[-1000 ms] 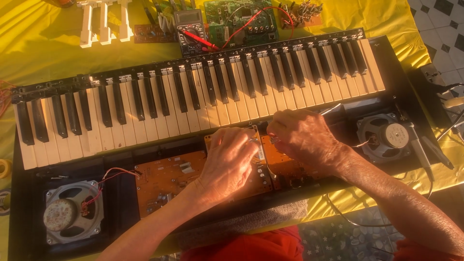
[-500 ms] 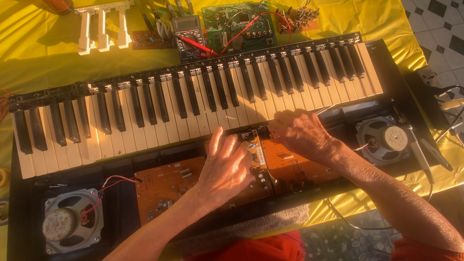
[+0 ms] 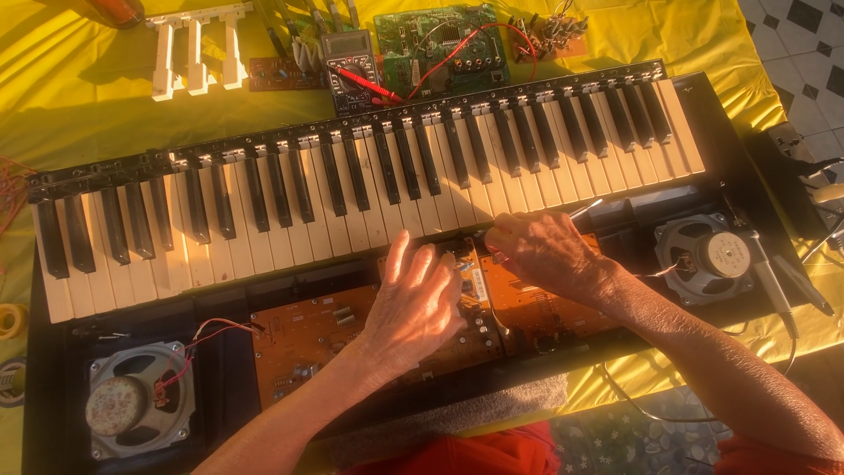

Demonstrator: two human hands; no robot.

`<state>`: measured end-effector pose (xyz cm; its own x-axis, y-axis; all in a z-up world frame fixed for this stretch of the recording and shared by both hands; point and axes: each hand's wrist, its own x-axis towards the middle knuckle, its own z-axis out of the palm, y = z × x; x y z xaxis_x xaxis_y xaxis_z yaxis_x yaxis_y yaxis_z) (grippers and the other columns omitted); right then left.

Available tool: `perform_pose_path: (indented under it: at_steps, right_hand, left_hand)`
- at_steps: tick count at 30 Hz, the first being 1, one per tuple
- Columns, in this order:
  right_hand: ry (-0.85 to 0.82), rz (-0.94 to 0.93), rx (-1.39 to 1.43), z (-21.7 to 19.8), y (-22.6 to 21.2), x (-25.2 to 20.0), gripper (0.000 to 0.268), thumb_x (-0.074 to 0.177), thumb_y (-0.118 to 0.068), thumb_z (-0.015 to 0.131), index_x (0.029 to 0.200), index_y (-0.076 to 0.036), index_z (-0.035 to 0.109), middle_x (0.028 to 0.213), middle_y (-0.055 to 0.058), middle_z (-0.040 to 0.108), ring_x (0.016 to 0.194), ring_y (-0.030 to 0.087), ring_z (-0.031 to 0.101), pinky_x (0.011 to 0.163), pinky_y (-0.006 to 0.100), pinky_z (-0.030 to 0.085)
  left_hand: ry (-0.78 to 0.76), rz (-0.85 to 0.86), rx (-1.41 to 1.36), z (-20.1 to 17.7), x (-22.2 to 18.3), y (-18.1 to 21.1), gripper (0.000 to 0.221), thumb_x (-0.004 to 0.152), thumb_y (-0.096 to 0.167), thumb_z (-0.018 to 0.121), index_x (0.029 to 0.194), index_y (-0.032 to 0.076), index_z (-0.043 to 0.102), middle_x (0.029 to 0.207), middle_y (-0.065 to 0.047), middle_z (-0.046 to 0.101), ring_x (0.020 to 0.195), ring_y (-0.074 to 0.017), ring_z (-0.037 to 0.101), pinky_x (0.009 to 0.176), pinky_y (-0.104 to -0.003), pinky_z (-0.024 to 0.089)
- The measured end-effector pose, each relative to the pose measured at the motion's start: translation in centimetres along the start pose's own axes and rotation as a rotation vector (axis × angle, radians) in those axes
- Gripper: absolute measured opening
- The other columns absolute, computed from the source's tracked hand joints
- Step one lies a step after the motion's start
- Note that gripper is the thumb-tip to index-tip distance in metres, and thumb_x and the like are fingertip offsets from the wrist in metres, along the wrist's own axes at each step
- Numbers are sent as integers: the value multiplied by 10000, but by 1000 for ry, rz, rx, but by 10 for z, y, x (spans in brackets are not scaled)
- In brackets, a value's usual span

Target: Repairing the internal circuit board and wiring of an electronic keyboard using a soldering iron and precision tools.

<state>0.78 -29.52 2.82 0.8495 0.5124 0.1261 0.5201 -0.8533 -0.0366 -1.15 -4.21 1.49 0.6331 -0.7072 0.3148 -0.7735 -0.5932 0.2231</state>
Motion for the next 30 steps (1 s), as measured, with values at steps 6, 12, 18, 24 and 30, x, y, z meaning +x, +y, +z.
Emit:
perform_pose_path:
  at_steps: [6,12,18,24,30]
  right_hand:
    - [-57,-6,-23,12,-1,1,204,738,-194,828,895,-169,700,857,-24,662,706,236,728,578,436,628]
    - [-123,6,-11,2,-9,5,124,813,-177,794,897,-159,704,829,-22,659,678,216,735,604,404,636]
    - [-107,-16,-12,-4,-15,8,87,864,-135,772,917,-159,708,825,-19,665,679,206,747,604,388,638]
    - [-87,-48,17,-6,-16,9,108,854,-134,774,931,-149,699,814,-2,680,679,220,756,593,395,639]
    - [-24,-100,-42,11,-11,2,81,883,-162,735,894,-146,656,795,2,656,692,195,737,593,344,623]
  left_hand:
    - [4,129,94,15,-5,-20,369,763,243,816,1056,51,701,1142,-177,598,1202,-342,554,1191,-757,171]
    - [31,134,90,11,-2,-22,167,819,163,771,934,51,723,1123,-161,593,1173,-340,546,1184,-747,169]
    - [87,158,90,11,-2,-22,100,825,95,735,879,25,687,1103,-176,559,1144,-368,534,1166,-740,195]
    - [91,154,103,11,0,-25,55,832,78,720,861,41,692,1079,-158,564,1130,-351,538,1171,-726,184]
    - [123,167,92,8,1,-21,81,819,63,723,879,27,682,1071,-164,546,1115,-357,532,1161,-723,200]
